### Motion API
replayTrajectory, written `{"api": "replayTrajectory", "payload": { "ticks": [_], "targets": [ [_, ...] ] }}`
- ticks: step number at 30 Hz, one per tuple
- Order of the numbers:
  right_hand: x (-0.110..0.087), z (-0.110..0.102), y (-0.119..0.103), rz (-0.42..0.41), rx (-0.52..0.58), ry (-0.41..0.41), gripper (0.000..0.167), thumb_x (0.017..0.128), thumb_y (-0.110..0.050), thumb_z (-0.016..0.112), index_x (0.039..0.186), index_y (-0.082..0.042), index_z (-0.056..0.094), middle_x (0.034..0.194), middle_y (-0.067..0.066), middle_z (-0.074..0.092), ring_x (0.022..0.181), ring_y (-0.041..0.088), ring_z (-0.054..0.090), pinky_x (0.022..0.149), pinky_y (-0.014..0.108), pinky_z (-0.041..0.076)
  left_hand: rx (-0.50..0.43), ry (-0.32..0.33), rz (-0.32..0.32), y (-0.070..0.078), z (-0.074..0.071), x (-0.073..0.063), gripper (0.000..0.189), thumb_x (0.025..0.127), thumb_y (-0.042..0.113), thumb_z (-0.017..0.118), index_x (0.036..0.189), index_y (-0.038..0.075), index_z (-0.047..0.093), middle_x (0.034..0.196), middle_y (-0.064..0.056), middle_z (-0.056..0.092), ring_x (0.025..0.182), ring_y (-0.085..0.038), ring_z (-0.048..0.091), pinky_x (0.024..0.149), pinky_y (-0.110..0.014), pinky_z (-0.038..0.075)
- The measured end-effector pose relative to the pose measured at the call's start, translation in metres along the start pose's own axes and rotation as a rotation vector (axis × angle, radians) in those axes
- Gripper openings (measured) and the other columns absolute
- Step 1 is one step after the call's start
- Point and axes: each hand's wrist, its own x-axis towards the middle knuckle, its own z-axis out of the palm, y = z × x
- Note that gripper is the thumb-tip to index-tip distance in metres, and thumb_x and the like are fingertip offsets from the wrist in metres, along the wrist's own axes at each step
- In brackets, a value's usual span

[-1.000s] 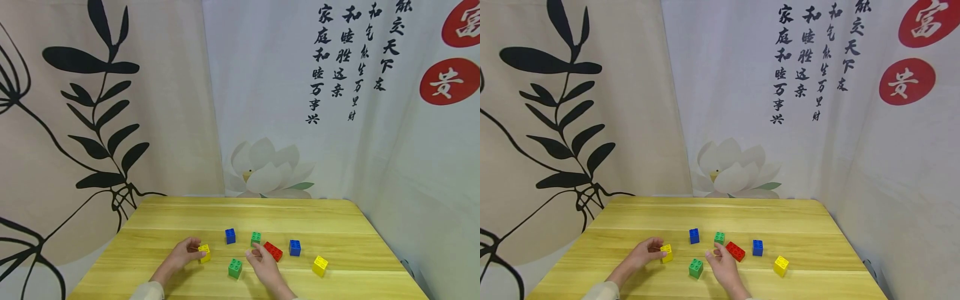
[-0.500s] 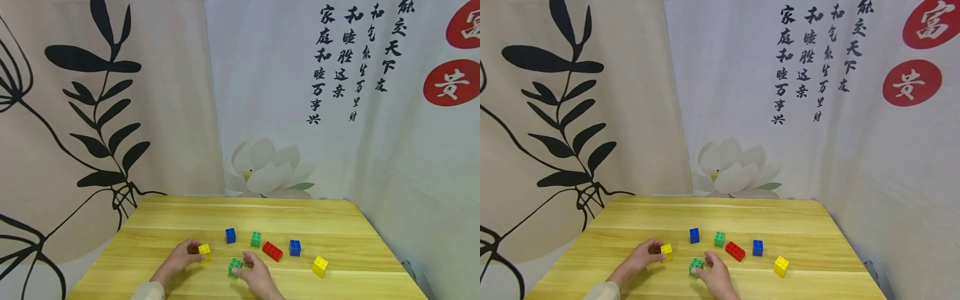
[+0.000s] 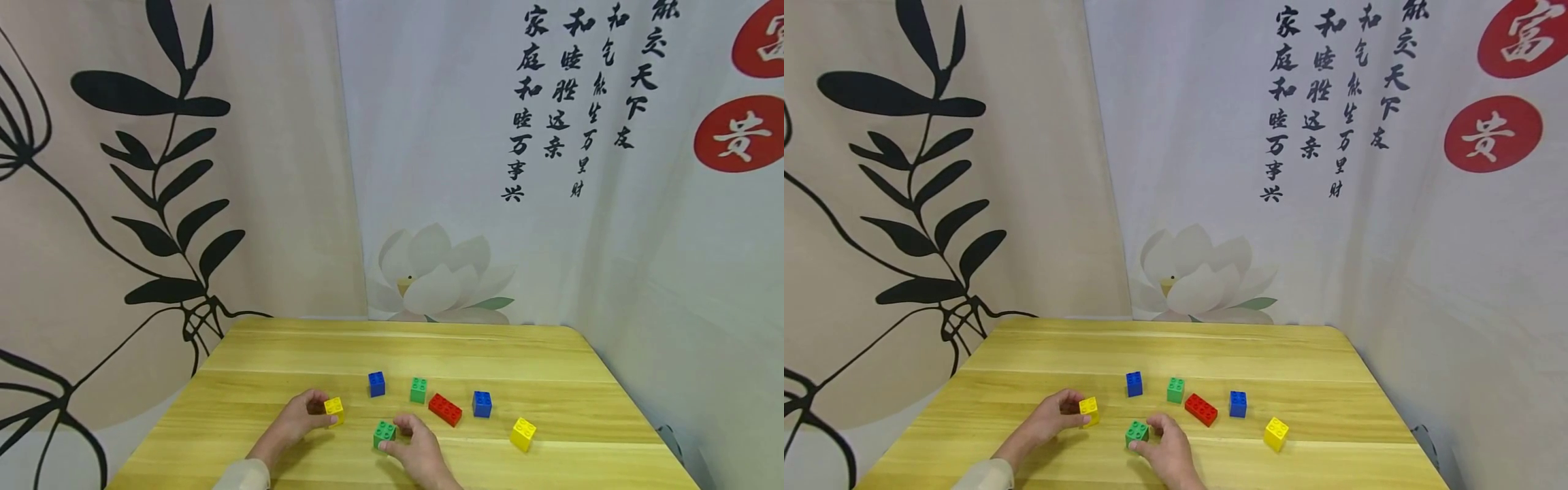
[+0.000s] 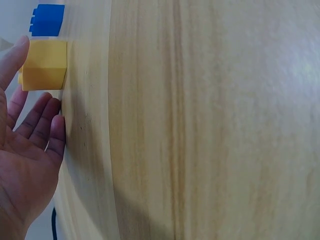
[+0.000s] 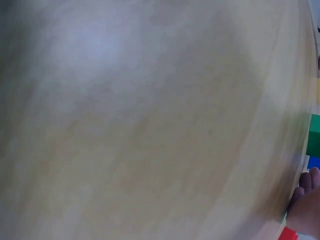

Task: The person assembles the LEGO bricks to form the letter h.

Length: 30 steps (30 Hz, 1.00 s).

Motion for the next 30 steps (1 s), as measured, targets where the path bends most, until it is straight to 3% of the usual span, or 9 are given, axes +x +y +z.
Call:
{"api": "replayTrajectory", "payload": {
  "ticks": [30],
  "targets": [
    [0.001, -0.012, 0.0, -0.058, -0.009, -0.044, 0.039, 0.083, -0.018, 0.08, 0.116, -0.004, 0.065, 0.109, 0.003, 0.066, 0.104, 0.027, 0.061, 0.092, 0.052, 0.048, -0.007, 0.004, 0.021, -0.001, -0.001, -0.002, 0.049, 0.086, 0.02, 0.079, 0.119, -0.005, 0.054, 0.11, -0.013, 0.063, 0.102, -0.026, 0.06, 0.087, -0.042, 0.053]
  ]
}}
